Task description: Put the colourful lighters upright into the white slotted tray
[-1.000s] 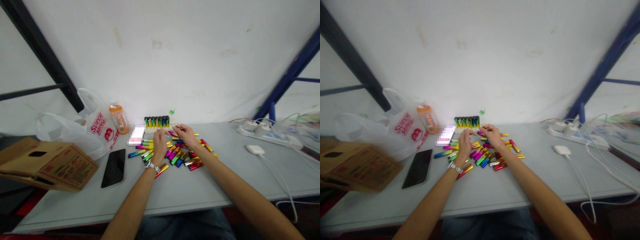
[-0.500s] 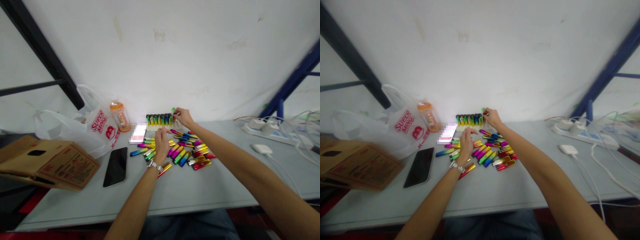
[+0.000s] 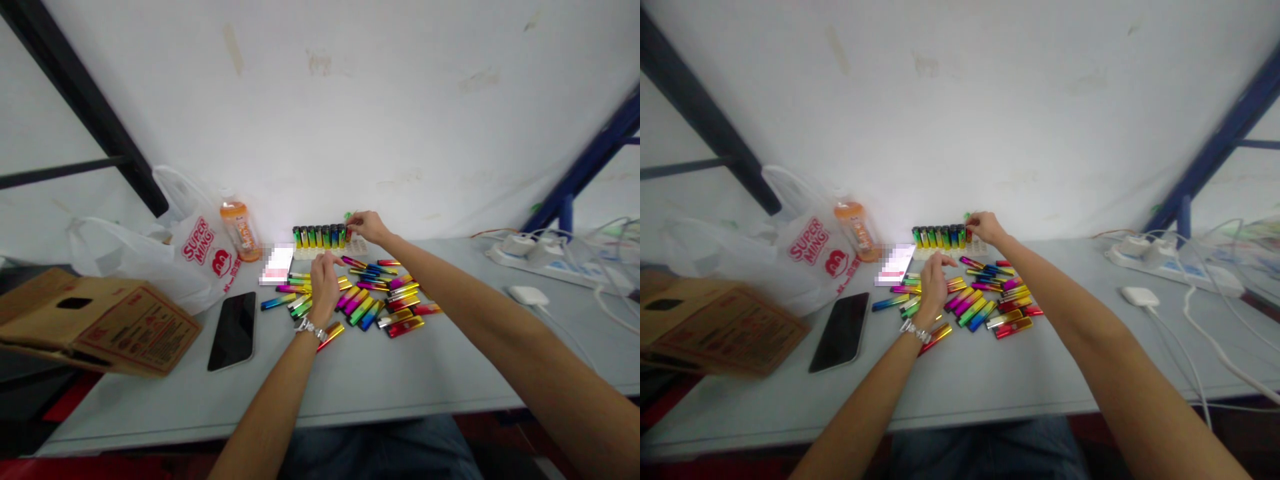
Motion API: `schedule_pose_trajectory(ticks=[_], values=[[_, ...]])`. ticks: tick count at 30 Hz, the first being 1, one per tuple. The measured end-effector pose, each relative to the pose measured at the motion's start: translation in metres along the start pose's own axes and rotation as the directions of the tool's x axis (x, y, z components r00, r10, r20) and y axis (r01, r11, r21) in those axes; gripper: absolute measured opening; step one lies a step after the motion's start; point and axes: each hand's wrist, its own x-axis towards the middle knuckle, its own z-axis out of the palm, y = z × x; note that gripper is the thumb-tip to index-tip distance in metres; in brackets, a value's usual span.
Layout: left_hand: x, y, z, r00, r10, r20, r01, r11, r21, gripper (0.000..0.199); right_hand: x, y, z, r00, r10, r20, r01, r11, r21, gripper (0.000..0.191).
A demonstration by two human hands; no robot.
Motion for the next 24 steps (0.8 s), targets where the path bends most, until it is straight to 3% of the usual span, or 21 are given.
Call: schedule_pose_trajectory(ticks=[6,13,17,24], values=[[0.000,0.000,0.000,1.000,-0.027,-0.008,0.027,1.000,-0.015,0.055,-0.020,-0.010,0.000,0.997,0.080,-0.014,-0.080,0.942,-0.326,0.036],[0.001,0.000,0.000,0.999,-0.048,-0.015,0.048,0.999,-0.020,0.053,-0.053,-0.021,0.010,0.990,0.120,0.074,-0.080,0.911,-0.404,0.060],[0.001,0.001,0.000,0.999,-0.033,-0.015,0.033,0.999,-0.024,0.053,-0.076,-0.028,0.015,0.994,0.097,0.042,-0.074,0.927,-0.368,0.047],[0.001,0.001,0.000,1.000,-0.014,-0.024,0.013,1.000,-0.020,0.054,-0.074,-0.031,0.012,0.969,0.143,0.202,-0.058,0.924,-0.379,0.029]])
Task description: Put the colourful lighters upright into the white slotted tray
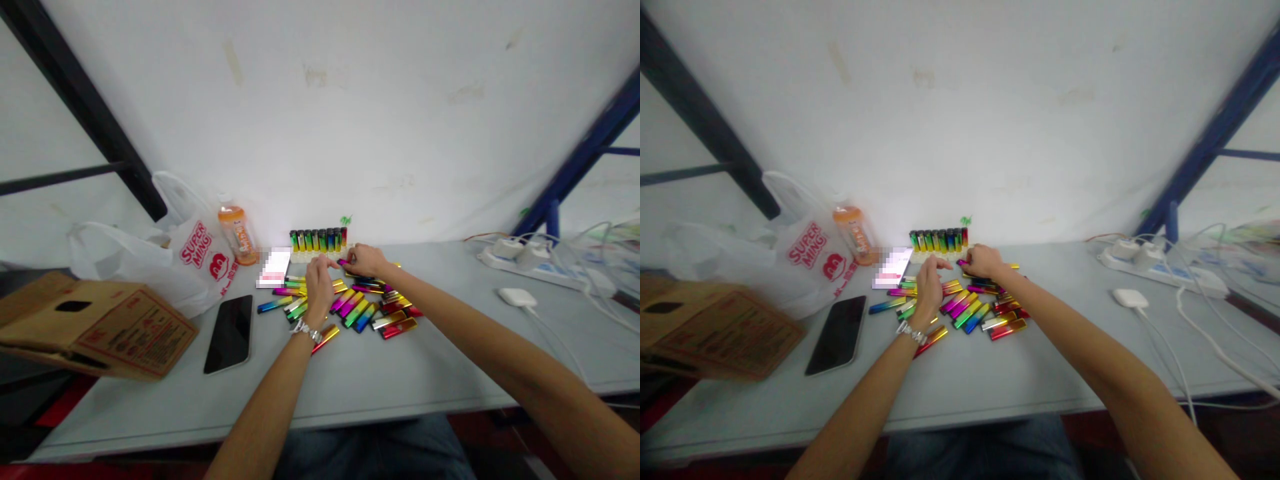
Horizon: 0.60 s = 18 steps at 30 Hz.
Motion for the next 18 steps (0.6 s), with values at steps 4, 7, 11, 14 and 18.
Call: schedule_pose_trajectory(ticks=[4,7,11,14,18], values=[[0.001,-0.002,0.000,1.000,-0.008,-0.005,0.008,1.000,-0.005,0.054,0.012,0.000,-0.004,0.995,-0.010,0.094,0.007,0.999,0.040,0.021],[0.002,-0.002,0.000,1.000,-0.013,-0.008,0.013,1.000,-0.009,0.054,0.013,0.000,-0.007,0.999,-0.048,0.024,0.046,0.996,0.074,0.019],[0.003,-0.002,-0.001,1.000,0.006,-0.014,-0.006,1.000,-0.008,0.049,-0.003,-0.008,-0.013,0.979,-0.113,-0.168,0.160,0.942,0.296,0.024],[0.002,0.001,-0.002,0.999,0.032,-0.033,-0.033,0.999,-0.027,0.042,-0.025,-0.022,-0.017,0.953,-0.053,-0.299,0.216,0.811,0.544,0.029],[0.001,0.009,0.000,0.996,0.021,0.086,-0.010,0.992,-0.125,0.044,-0.051,-0.042,-0.014,0.904,-0.018,-0.427,0.308,0.720,0.622,0.023]])
